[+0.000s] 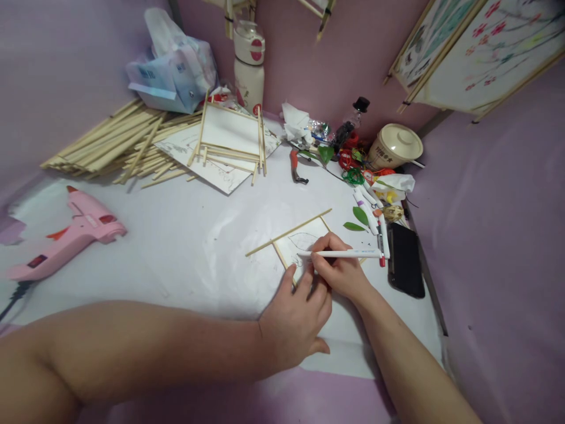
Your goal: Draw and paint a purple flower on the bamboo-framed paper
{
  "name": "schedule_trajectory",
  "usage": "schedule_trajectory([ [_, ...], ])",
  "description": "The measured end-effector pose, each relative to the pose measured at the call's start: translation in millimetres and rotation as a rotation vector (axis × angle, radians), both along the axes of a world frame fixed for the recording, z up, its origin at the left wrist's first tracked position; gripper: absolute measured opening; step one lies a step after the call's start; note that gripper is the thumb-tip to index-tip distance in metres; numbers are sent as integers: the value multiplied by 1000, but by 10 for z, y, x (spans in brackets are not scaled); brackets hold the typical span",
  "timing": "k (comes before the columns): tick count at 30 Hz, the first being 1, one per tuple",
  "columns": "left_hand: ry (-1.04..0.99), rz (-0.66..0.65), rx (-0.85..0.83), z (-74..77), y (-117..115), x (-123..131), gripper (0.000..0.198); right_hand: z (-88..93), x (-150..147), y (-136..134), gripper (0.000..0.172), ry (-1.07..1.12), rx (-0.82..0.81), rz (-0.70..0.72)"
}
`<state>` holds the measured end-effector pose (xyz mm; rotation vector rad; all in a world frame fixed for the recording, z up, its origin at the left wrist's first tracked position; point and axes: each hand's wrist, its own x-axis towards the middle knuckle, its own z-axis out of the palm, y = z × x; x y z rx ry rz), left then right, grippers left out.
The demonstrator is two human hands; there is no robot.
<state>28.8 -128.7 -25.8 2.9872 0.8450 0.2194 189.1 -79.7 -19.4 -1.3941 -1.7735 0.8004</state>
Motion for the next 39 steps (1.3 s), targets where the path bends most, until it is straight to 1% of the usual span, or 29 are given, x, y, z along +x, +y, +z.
schedule_trajectory([
  [9, 3, -8, 1, 8, 7, -10, 86, 8, 7, -4, 13, 13, 3, -2],
  [17, 5, -5, -4, 4, 1, -7, 86, -13, 24, -21, 14, 57, -39, 21],
  [24, 9, -5, 12, 9, -5, -18, 83, -9, 29, -23, 16, 79, -40, 46],
  [34, 5, -8, 10, -3, 1, -12, 84, -1, 30, -25, 16, 88, -48, 62],
  [39, 8, -9, -1, 4, 2, -14, 85, -20, 39, -34, 14, 137, -65, 37],
])
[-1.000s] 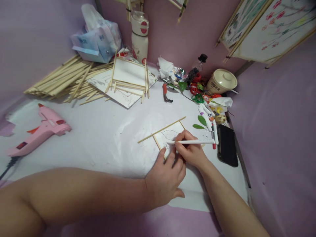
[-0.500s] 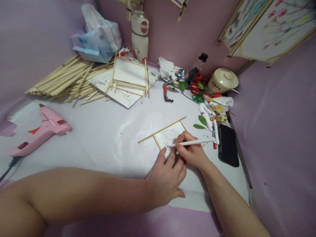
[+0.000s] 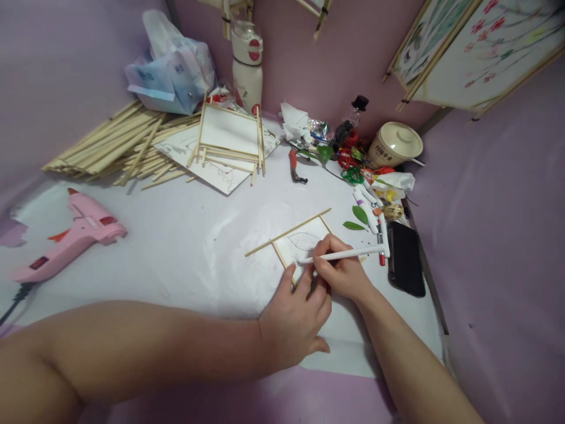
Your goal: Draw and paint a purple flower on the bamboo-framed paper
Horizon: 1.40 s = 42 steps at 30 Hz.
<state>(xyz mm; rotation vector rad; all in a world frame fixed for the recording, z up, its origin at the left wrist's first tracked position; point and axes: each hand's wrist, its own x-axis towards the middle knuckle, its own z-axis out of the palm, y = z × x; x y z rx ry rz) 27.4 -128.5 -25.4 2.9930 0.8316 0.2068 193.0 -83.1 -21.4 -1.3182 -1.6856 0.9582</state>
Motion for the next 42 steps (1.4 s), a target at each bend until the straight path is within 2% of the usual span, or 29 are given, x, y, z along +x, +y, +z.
schedule_trajectory([
  [3, -1, -7, 4, 1, 4, 4, 84, -11, 1, -1, 12, 38, 21, -51],
  [9, 10, -2, 11, 11, -4, -1, 84, 22, -14, 11, 12, -84, 88, -75],
  [13, 19, -2, 7, 10, 0, -8, 82, 20, -1, -3, 12, -40, 94, -95],
  [18, 9, 22, 6, 37, -4, -4, 85, 25, 2, -45, 14, -8, 78, -68],
  [24, 29, 79, -37, 92, -15, 19, 92, 68, -22, -67, 13, -68, 135, -41],
  [28, 38, 85, -36, 78, 7, 21, 92, 87, -40, -68, 11, -78, 85, -36],
  [32, 0, 20, 17, 78, 4, -1, 88, 88, -33, -56, 10, -80, 54, -107],
  [36, -52, -77, 2, 83, -42, -17, 83, 49, -10, -1, 8, -47, 24, -151],
  [42, -111, -176, -25, 19, -71, -11, 76, -32, 0, 193, 8, 40, 117, -139],
])
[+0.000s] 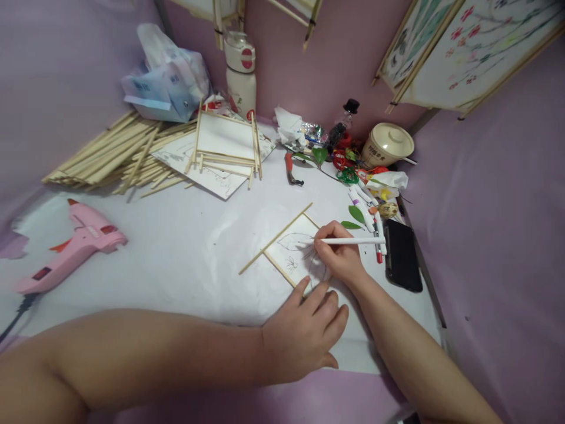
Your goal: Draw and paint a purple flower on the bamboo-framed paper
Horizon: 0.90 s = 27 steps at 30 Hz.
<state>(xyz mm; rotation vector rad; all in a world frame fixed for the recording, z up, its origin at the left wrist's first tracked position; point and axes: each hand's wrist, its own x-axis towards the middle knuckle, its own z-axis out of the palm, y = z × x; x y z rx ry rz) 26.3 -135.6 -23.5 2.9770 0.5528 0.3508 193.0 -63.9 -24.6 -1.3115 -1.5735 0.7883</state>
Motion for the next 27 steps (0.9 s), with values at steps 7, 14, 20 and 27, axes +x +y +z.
schedule_trajectory([
  [7, 5, -39, -4, -36, 45, -10, 71, 17, -107, 282, 9, -76, 121, -23],
  [14, 12, 33, -25, -82, 24, 41, 81, 195, -103, -178, 1, -33, -2, -87],
  [20, 36, 150, -31, -18, -72, 28, 89, 47, -127, -378, 10, -52, -39, -16],
  [27, 86, 167, -62, -17, -97, 36, 89, 35, -173, -336, 11, -87, -56, 28],
])
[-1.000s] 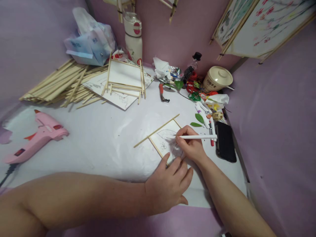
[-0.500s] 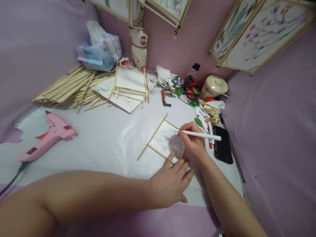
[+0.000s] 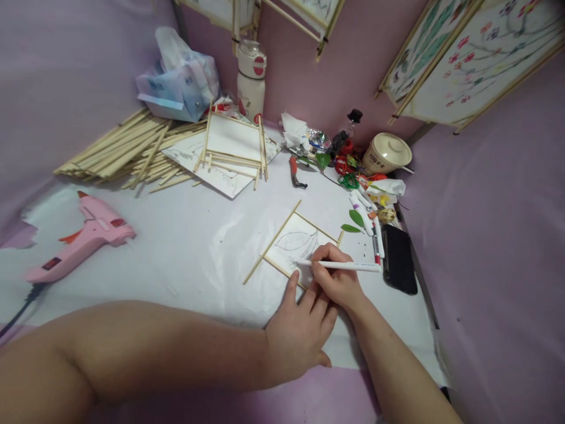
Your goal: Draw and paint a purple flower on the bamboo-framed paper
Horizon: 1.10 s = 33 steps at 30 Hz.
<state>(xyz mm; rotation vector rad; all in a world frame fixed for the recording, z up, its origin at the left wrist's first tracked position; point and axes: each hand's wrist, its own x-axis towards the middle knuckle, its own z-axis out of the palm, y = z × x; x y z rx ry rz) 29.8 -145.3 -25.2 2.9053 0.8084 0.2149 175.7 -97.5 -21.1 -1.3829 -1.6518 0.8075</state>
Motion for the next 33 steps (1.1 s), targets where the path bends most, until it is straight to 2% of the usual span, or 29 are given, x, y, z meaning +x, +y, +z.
schedule_trajectory([
  [33, -16, 5, -25, 12, 11, -7, 83, 18, -19, -2, 10, -101, -30, -7],
])
